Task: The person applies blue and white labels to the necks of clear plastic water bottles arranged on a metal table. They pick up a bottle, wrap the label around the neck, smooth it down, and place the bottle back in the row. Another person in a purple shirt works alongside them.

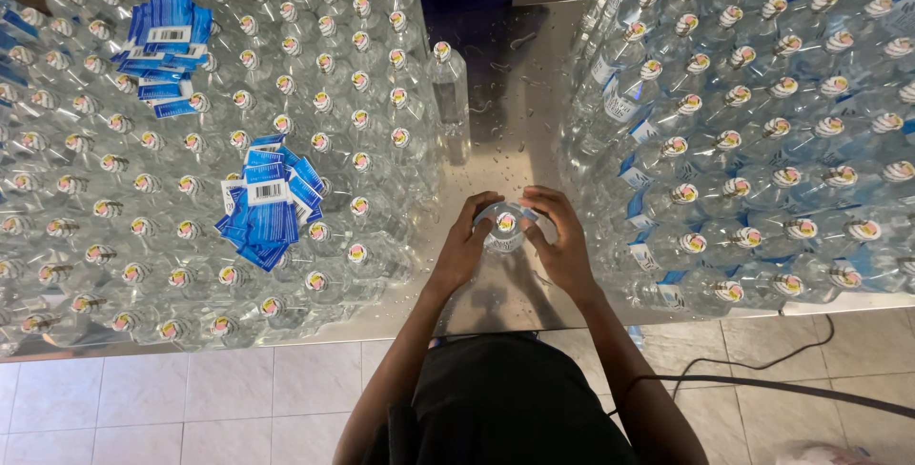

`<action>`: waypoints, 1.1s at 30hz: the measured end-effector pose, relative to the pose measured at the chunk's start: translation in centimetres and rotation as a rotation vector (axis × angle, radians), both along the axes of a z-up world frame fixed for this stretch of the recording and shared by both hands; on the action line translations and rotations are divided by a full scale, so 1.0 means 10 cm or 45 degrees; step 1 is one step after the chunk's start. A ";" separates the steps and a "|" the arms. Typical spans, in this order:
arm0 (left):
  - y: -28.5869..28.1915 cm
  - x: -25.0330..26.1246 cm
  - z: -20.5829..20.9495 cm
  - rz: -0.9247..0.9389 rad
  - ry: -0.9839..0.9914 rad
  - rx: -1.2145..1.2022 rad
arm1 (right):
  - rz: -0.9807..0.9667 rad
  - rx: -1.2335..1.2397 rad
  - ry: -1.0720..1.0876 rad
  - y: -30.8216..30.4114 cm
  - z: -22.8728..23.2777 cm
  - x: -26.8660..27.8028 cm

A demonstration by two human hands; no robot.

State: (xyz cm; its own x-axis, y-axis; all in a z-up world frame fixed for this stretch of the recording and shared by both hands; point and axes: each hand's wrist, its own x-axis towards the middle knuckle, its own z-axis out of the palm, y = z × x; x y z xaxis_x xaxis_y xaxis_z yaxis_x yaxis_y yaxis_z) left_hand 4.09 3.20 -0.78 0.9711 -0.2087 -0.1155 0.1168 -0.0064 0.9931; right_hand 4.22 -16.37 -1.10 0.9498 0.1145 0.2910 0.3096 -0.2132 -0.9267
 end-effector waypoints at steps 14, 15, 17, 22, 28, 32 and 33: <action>-0.06 -0.20 -0.10 0.132 -0.056 0.143 | -0.022 -0.097 0.190 0.03 -0.24 -0.18; -0.07 -0.21 -0.10 0.132 -0.046 0.147 | -0.025 -0.087 0.208 0.00 -0.31 -0.20; -0.07 -0.23 -0.11 0.139 -0.019 0.142 | -0.020 -0.089 0.217 0.02 -0.32 -0.23; -0.08 -0.27 -0.25 0.160 0.032 0.130 | 0.006 -0.069 0.191 -0.01 -0.56 -0.28; -0.10 -0.28 -0.30 0.210 0.029 0.054 | 0.077 -0.066 0.223 -0.04 -0.64 -0.28; -0.13 -0.30 -0.34 0.234 0.012 0.053 | 0.085 -0.042 0.185 -0.05 -0.70 -0.28; -0.13 -0.29 -0.35 0.235 0.006 0.059 | 0.089 -0.052 0.191 -0.05 -0.72 -0.27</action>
State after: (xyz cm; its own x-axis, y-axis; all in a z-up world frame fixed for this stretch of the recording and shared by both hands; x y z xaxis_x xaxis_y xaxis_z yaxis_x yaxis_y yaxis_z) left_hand 1.17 1.91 -4.28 0.9919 -0.0210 -0.1252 0.1245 -0.0300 0.9918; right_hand 1.48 -16.85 -8.27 0.9716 0.1904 0.1405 0.1840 -0.2346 -0.9545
